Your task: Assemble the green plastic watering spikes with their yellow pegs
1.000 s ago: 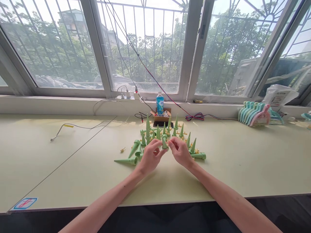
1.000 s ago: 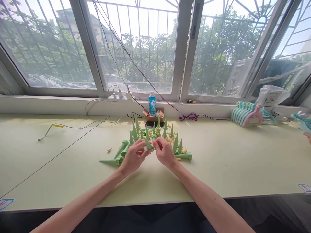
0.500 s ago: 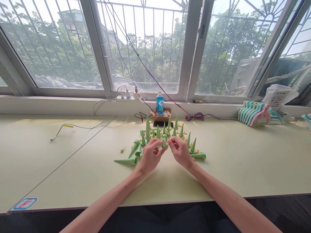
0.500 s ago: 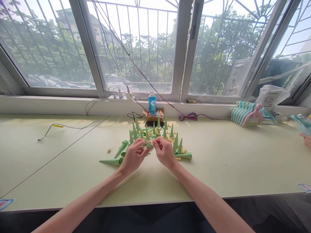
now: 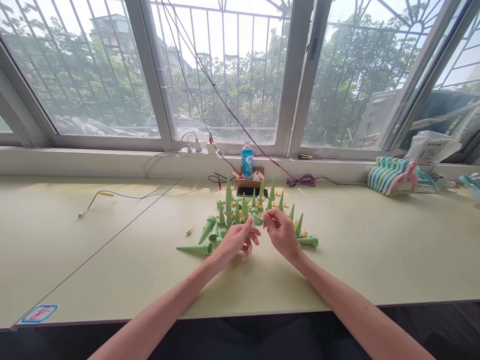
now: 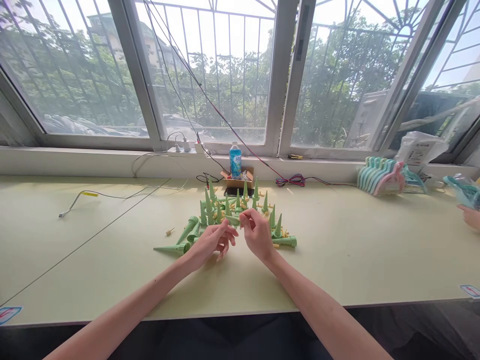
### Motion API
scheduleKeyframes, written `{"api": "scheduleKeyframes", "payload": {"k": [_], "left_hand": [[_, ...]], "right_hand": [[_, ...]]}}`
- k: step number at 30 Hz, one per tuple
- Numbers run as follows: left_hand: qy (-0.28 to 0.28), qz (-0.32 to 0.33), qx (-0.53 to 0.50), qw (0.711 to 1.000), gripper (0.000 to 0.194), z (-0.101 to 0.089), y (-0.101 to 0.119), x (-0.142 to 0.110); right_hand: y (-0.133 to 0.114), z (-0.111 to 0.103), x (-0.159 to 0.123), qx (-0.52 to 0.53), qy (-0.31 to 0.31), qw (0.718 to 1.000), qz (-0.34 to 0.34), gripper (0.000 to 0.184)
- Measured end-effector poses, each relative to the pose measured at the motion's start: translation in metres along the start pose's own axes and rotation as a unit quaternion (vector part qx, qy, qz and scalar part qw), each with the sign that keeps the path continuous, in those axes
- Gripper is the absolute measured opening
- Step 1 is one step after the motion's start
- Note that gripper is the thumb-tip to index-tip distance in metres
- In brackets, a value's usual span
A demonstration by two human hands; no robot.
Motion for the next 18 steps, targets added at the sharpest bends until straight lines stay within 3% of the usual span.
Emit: {"api": "scheduleKeyframes", "payload": {"k": [8, 18], "left_hand": [[-0.036, -0.038, -0.092, 0.994, 0.05, 0.0024, -0.0075, 0.0005], [-0.045, -0.03, -0.127, 0.99, 0.049, 0.0035, -0.0015, -0.0016]], "right_hand": [[-0.0031, 0.0059, -0.0004, 0.009, -0.044, 0.999, -0.014, 0.021], [-0.0019, 0.006, -0.0004, 0.024, -0.052, 0.998, -0.013, 0.019]]}}
Point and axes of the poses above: each hand's wrist, its own x-axis towards the middle knuckle, its own z-axis out of the palm, y = z × x, the point moved 6 cm from there along x, towards the middle knuckle, and after that the axes turned 8 degrees about z, right-handed, at the moved point
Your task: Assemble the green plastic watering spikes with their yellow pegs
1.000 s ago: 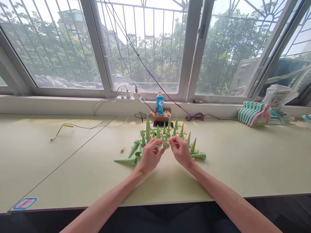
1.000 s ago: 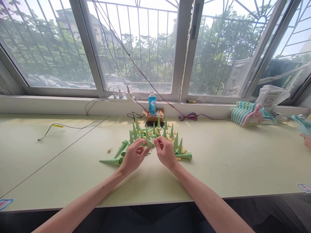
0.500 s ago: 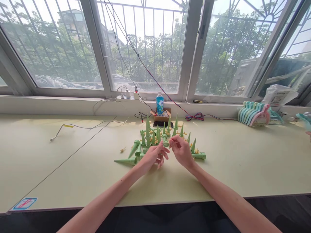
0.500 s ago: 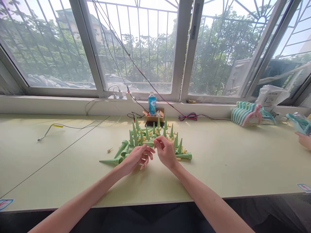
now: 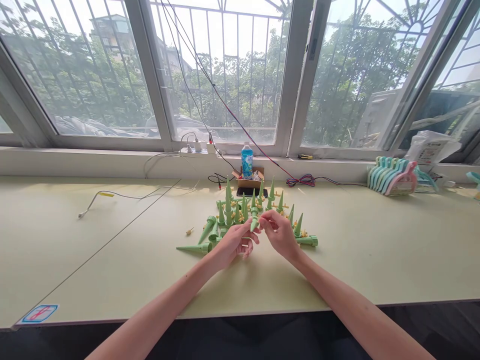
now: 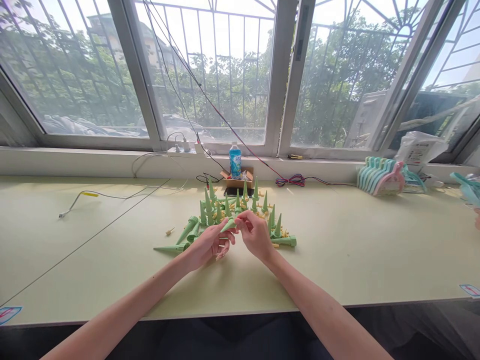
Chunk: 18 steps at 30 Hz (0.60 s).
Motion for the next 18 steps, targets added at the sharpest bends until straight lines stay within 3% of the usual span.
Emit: {"api": "scheduleKeyframes", "payload": {"k": [18], "left_hand": [[0.021, 0.03, 0.047, 0.998, 0.045, -0.0031, 0.0034, -0.0002]], "right_hand": [[-0.0006, 0.0009, 0.0001, -0.043, 0.002, 0.999, -0.004, 0.021]]}}
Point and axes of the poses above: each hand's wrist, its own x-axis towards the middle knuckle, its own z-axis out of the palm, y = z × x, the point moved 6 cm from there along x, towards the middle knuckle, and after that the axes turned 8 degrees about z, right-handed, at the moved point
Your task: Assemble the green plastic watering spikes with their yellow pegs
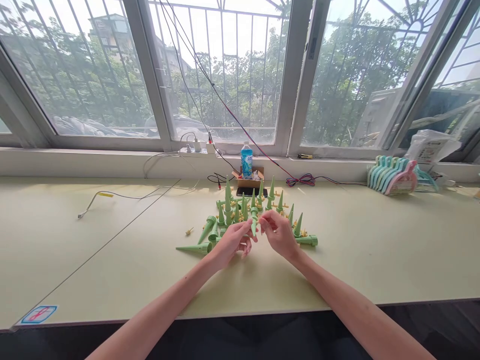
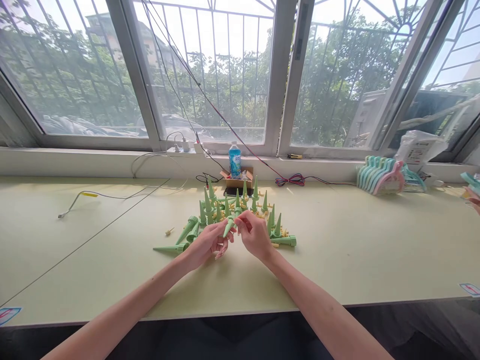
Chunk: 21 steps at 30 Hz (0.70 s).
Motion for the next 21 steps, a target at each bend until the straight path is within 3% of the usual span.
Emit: {"api": "scheduleKeyframes", "payload": {"k": [5, 12, 21], "left_hand": [[0.017, 0.029, 0.059, 0.998, 0.042, 0.0, 0.006, -0.001], [0.032, 0.118, 0.136, 0.983, 0.032, -0.001, 0.014, -0.003], [0.07, 0.152, 0.202, 0.965, 0.038, -0.007, 0.012, -0.003]], "right_hand": [[0.002, 0.0, 0.001, -0.008, -0.002, 1.0, 0.015, 0.025], [0.005, -0.001, 0.001, -0.036, 0.014, 0.999, 0.021, 0.032], [0.008, 0.0, 0.002, -0.036, 0.015, 0.999, 0.023, 0.033]]}}
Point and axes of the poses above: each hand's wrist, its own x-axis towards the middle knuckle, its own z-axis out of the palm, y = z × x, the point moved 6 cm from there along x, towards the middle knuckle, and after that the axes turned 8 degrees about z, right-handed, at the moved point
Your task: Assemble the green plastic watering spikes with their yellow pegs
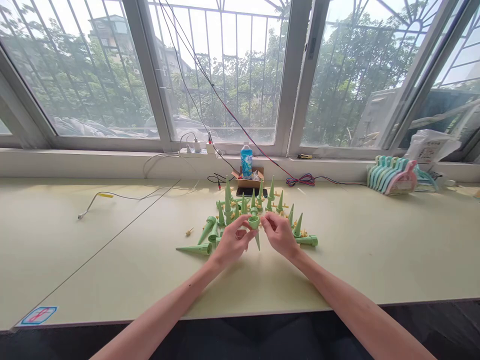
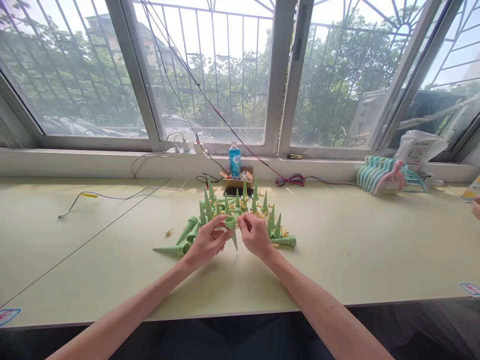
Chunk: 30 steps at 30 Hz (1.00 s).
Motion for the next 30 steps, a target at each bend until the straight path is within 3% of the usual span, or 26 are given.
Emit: {"api": "scheduleKeyframes", "payload": {"k": [18, 23, 30], "left_hand": [[0.017, -0.026, -0.031, 0.999, 0.038, 0.002, 0.005, 0.002], [0.001, -0.094, -0.111, 0.989, 0.054, 0.004, -0.005, 0.002], [-0.084, -0.186, -0.153, 0.967, 0.07, 0.013, -0.013, -0.004]], "right_hand": [[0.003, -0.003, 0.001, 0.041, 0.023, 0.998, 0.033, 0.036], [0.001, -0.004, 0.001, 0.047, 0.023, 0.998, 0.028, 0.035], [0.004, 0.0, 0.0, 0.059, 0.003, 0.998, 0.022, 0.032]]}}
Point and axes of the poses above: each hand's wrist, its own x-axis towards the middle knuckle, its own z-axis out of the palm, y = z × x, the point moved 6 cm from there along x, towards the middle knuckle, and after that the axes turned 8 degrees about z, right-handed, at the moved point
